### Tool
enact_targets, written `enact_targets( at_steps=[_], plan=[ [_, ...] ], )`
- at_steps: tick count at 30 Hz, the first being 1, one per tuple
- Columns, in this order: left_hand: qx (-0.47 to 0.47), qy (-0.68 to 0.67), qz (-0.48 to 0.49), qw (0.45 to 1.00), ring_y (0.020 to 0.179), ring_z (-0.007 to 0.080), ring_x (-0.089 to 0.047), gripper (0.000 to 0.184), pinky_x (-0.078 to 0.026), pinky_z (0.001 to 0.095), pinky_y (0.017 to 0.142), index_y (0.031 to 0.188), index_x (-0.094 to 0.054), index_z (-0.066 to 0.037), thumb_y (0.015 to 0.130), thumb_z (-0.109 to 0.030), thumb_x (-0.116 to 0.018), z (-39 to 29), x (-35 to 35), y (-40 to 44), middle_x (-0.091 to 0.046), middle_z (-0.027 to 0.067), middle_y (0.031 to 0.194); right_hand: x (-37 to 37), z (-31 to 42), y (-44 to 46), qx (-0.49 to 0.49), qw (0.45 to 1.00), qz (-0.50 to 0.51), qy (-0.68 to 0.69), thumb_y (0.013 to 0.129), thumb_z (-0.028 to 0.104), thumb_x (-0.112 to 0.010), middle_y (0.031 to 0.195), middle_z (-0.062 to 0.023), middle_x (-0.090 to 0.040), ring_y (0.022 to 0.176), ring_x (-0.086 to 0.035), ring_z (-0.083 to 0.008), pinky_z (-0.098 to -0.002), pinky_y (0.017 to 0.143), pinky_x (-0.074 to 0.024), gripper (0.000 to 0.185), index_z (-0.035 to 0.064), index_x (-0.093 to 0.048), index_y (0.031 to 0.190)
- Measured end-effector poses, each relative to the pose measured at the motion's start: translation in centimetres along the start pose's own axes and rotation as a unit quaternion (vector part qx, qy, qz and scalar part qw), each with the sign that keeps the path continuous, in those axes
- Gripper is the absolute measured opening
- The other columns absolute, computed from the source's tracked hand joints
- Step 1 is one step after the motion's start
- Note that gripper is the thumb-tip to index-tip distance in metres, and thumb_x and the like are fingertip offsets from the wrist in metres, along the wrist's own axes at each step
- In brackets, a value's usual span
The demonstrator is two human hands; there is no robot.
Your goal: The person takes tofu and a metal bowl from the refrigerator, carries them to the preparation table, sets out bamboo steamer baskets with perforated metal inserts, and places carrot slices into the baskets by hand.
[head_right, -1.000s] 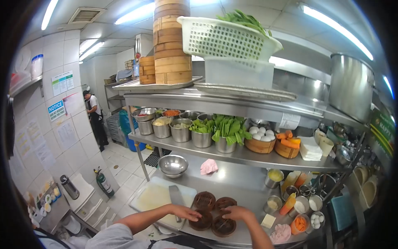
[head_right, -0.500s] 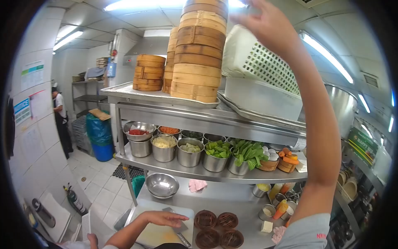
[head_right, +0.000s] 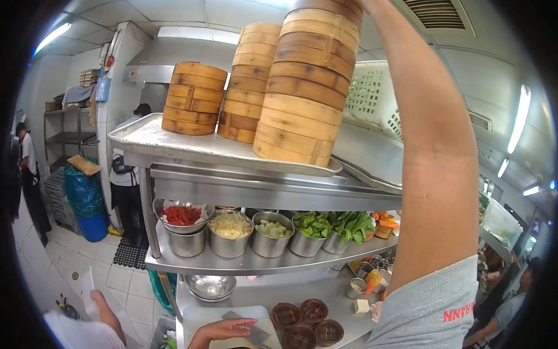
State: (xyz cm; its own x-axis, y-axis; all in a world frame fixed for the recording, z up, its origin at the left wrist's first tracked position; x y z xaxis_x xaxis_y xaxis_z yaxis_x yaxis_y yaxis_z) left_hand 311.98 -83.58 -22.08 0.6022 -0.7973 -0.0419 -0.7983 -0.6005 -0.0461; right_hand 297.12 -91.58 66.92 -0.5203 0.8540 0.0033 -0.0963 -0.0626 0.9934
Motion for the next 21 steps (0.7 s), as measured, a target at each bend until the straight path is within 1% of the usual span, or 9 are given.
enact_targets(
  at_steps=[2,4,5,7,9,12,16,19,21],
  plan=[
    [-0.001,-0.019,0.002,1.0,0.142,0.0185,-0.047,0.07,-0.036,0.0325,0.118,0.163,-0.031,-0.004,0.108,-0.032,-0.062,1.0,0.8,0.2,-0.043,0.0093,0.161,-0.8,1.1,0.4,0.003,0.998,-0.013,-0.055,0.074,0.074,-0.08,0.167,-0.0333,-0.022,0.152,-0.032,-0.0476,-0.0535,0.122,-0.0371,0.133,0.0072,-0.012,0.167],
    [0.003,-0.033,0.003,0.999,0.144,0.019,-0.045,0.069,-0.036,0.0326,0.119,0.163,-0.031,-0.002,0.108,-0.031,-0.062,2.1,1.3,0.5,-0.042,0.0096,0.162,0.4,3.2,-2.4,-0.111,0.991,0.077,-0.015,0.072,0.078,-0.078,0.168,-0.0325,-0.02,0.152,-0.029,-0.0497,-0.0623,0.115,-0.0418,0.14,0.0078,-0.004,0.168],
    [-0.011,-0.034,-0.002,0.999,0.143,0.019,-0.045,0.07,-0.036,0.0329,0.118,0.163,-0.031,-0.002,0.108,-0.031,-0.062,2.6,1.3,0.7,-0.042,0.01,0.162,0.4,3.2,-2.3,-0.122,0.986,0.11,0.005,0.071,0.074,-0.082,0.166,-0.0303,-0.025,0.15,-0.034,-0.0498,-0.0671,0.108,-0.046,0.141,0.0082,-0.004,0.168],
    [-0.021,-0.035,-0.006,0.999,0.143,0.0189,-0.045,0.07,-0.036,0.0332,0.118,0.162,-0.031,-0.001,0.108,-0.031,-0.063,1.6,1.2,0.3,-0.043,0.0103,0.161,-0.1,2.7,-3.1,-0.105,0.986,0.111,0.061,0.071,0.071,-0.084,0.164,-0.0292,-0.029,0.147,-0.038,-0.048,-0.0656,0.108,-0.047,0.138,0.0075,-0.008,0.167],
    [-0.036,-0.159,-0.029,0.986,0.142,0.0259,-0.048,0.074,-0.041,0.0377,0.116,0.161,-0.036,-0.003,0.101,-0.023,-0.074,-1.2,0.3,-1.1,-0.044,0.0175,0.16,-1.0,2.3,-2.8,-0.086,0.982,0.114,0.12,0.071,0.067,-0.087,0.162,-0.028,-0.034,0.144,-0.043,-0.0462,-0.0642,0.107,-0.0481,0.136,0.0067,-0.012,0.166],
    [-0.01,-0.138,-0.003,0.99,0.142,0.0196,-0.047,0.068,-0.037,0.0329,0.118,0.162,-0.032,0.0,0.108,-0.029,-0.063,1.7,1.6,0.0,-0.044,0.0105,0.161,-2.1,1.4,-1.1,-0.085,0.983,0.088,0.134,0.069,0.061,-0.091,0.157,-0.0254,-0.04,0.138,-0.05,-0.0432,-0.0616,0.105,-0.0506,0.13,0.0052,-0.019,0.163],
    [-0.021,-0.092,-0.031,0.995,0.139,0.019,-0.05,0.068,-0.038,0.0333,0.117,0.162,-0.034,-0.006,0.107,-0.031,-0.063,2.0,2.5,-0.2,-0.045,0.0112,0.161,-1.6,1.5,-1.6,-0.085,0.984,0.075,0.135,0.068,0.058,-0.092,0.156,-0.0254,-0.041,0.136,-0.052,-0.0417,-0.061,0.1,-0.053,0.125,0.0025,-0.026,0.158],
    [-0.032,-0.078,-0.053,0.995,0.14,0.021,-0.05,0.066,-0.039,0.0346,0.117,0.162,-0.035,-0.006,0.107,-0.03,-0.063,1.2,2.0,-0.5,-0.044,0.0121,0.161,-1.1,1.0,-2.1,-0.079,0.991,0.012,0.104,0.068,0.059,-0.091,0.155,-0.029,-0.041,0.138,-0.05,-0.0437,-0.0591,0.106,-0.0503,0.124,0.0008,-0.029,0.157],
    [-0.032,-0.077,-0.062,0.995,0.14,0.0213,-0.05,0.066,-0.039,0.0347,0.117,0.162,-0.035,-0.006,0.107,-0.031,-0.063,1.0,1.2,-0.6,-0.044,0.0122,0.161,-0.9,0.3,-1.6,-0.009,0.989,-0.133,0.065,0.068,0.061,-0.09,0.153,-0.0324,-0.041,0.138,-0.047,-0.0463,-0.0546,0.114,-0.0449,0.123,0.0007,-0.03,0.157]
  ],
)
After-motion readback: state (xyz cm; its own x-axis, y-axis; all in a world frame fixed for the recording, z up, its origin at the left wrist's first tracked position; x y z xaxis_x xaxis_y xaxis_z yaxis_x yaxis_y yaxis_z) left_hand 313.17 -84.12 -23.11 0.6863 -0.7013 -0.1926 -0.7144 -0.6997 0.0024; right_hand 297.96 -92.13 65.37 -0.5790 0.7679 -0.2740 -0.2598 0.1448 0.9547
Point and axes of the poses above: each hand's wrist, its own y-axis towards the middle knuckle, its own x-axis out of the back of the hand, z = x × y, the point moved 3 cm from there along y, towards the middle knuckle
